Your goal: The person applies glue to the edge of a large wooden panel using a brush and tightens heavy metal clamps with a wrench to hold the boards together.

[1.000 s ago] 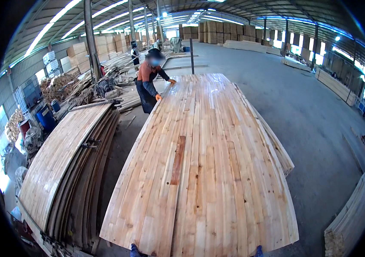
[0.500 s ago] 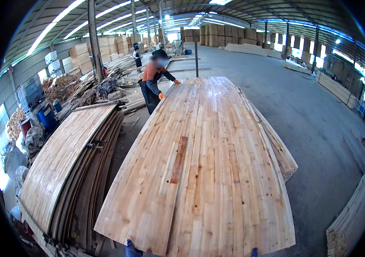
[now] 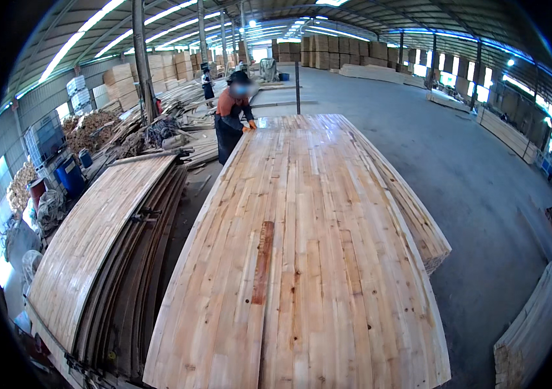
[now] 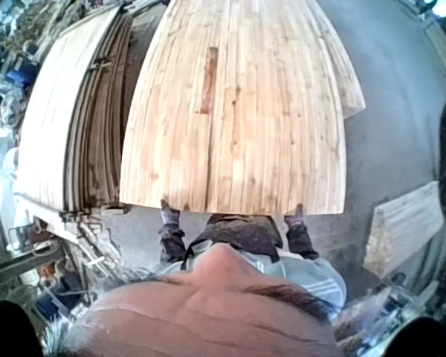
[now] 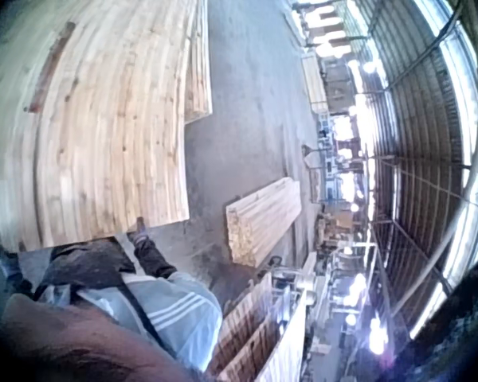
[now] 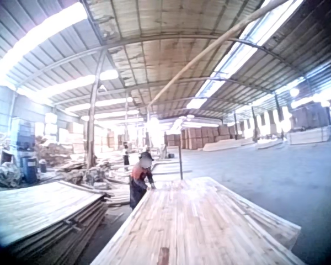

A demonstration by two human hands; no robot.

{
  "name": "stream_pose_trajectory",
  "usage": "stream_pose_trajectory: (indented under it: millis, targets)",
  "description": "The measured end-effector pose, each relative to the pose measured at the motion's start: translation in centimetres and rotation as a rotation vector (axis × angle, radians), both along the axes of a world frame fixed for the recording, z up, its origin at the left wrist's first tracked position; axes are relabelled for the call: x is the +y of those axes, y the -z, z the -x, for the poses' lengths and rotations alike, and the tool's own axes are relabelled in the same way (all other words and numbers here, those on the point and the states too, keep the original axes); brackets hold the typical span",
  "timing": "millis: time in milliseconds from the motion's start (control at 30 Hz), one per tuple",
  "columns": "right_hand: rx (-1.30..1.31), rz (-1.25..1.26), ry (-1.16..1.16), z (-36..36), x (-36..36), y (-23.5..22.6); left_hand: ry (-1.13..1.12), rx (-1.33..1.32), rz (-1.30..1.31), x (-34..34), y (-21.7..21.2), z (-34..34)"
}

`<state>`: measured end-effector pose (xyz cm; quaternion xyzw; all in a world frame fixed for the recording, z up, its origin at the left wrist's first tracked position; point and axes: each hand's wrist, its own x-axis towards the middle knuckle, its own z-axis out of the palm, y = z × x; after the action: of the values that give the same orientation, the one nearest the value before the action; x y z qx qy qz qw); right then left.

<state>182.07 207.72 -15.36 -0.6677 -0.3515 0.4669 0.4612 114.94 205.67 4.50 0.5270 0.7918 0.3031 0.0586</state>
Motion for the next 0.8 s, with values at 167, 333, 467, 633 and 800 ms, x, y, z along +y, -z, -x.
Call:
stream_pose_trajectory:
  millis: [167,333,467,633,800]
  targets:
    - [-0.121,0.011,-0.075,-3.4,0.6,1.9,-0.229,-0.507,0.048,2.0,-0.8,-3.4]
    - [-0.241,-0.150,-0.233,-2.4,2.8,-2.2,-0.450,-1.006,-0.041,1.3,-2.0,-6.0]
    - [-0.025,-0.004,-0.152,-4.9,5.3,-5.2,-0.531,-1.267,-0.057,-0.2,-0.6,-8.9]
    - [0.748,0.284,0.173,-6.0,7.2,-9.3,-0.218,-0.161,0.115,-2.1,-0.4,-9.5]
    - [0.939,0.334,0.236,-6.2,7.5,-11.3,-0.393,-0.717,0.004,-2.2,-0.2,-9.4]
